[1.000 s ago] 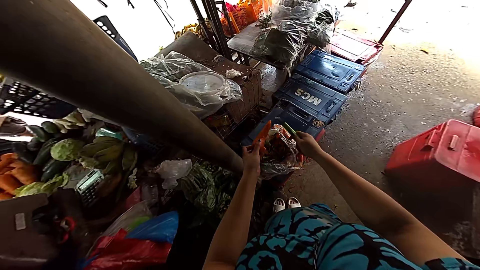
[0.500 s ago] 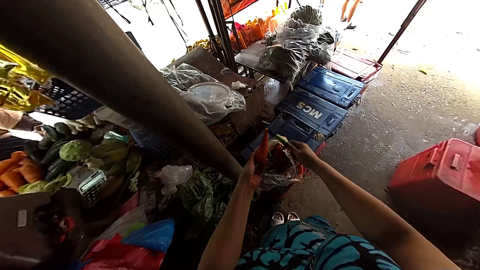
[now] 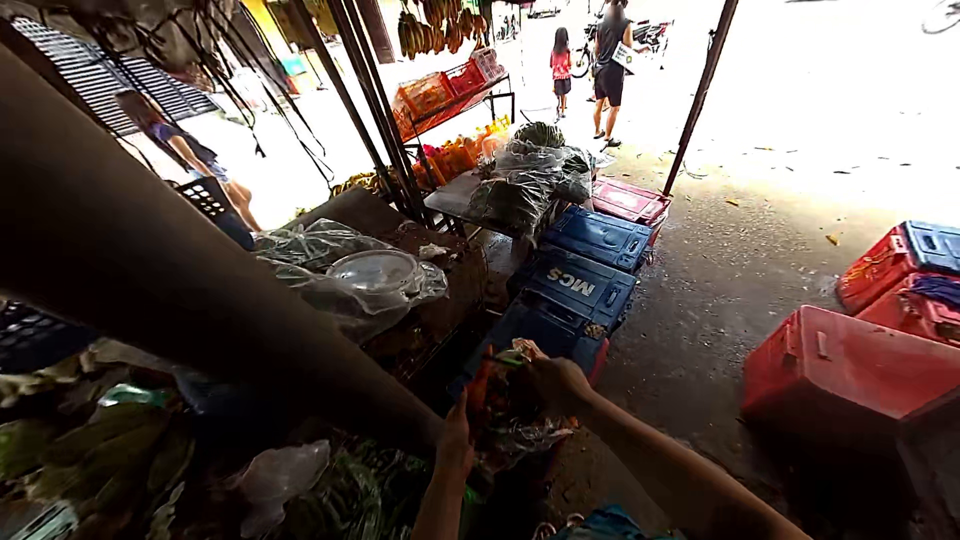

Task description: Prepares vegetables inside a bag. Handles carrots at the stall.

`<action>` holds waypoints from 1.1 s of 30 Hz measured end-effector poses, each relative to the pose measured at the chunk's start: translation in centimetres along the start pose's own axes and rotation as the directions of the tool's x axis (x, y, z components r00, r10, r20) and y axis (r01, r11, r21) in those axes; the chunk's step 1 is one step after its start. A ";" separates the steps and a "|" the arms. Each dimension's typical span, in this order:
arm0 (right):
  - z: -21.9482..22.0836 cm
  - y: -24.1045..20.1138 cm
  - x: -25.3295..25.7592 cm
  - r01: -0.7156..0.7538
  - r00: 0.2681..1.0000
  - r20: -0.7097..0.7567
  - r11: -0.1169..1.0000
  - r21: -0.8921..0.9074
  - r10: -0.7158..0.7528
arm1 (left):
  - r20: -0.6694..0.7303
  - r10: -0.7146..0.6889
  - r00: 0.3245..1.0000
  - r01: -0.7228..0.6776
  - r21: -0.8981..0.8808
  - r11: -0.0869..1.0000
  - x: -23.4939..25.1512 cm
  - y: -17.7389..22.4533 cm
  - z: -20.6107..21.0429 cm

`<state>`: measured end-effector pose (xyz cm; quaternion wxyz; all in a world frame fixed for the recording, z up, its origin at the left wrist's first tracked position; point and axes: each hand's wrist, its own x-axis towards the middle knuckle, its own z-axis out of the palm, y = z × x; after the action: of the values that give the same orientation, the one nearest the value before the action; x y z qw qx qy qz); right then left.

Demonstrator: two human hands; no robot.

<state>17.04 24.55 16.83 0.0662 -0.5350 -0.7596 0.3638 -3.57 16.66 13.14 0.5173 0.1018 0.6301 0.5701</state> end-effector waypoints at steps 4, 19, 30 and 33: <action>3.1 1.8 0.6 0.113 0.993 0.012 0.975 0.192 -0.117 | 0.118 -0.187 0.975 0.204 -0.152 0.967 -0.3 0.6 0.2; 3.1 3.5 1.4 0.240 0.968 -0.201 0.804 0.544 -0.152 | 0.285 -0.183 0.941 0.284 -0.369 0.885 -2.2 3.2 0.7; 2.1 4.7 4.7 0.128 0.974 -0.224 0.864 0.486 -0.018 | 0.409 -0.306 0.860 0.468 -0.392 0.792 -1.4 1.8 -0.6; 1.9 4.8 4.8 0.132 0.976 -0.219 0.790 0.599 0.003 | 0.439 -0.305 0.845 0.493 -0.420 0.762 -1.6 1.9 -0.5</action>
<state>17.79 28.55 11.03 0.3265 -0.4938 -0.6084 0.5286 -4.07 15.82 15.46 0.7379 -0.0819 0.3593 0.5655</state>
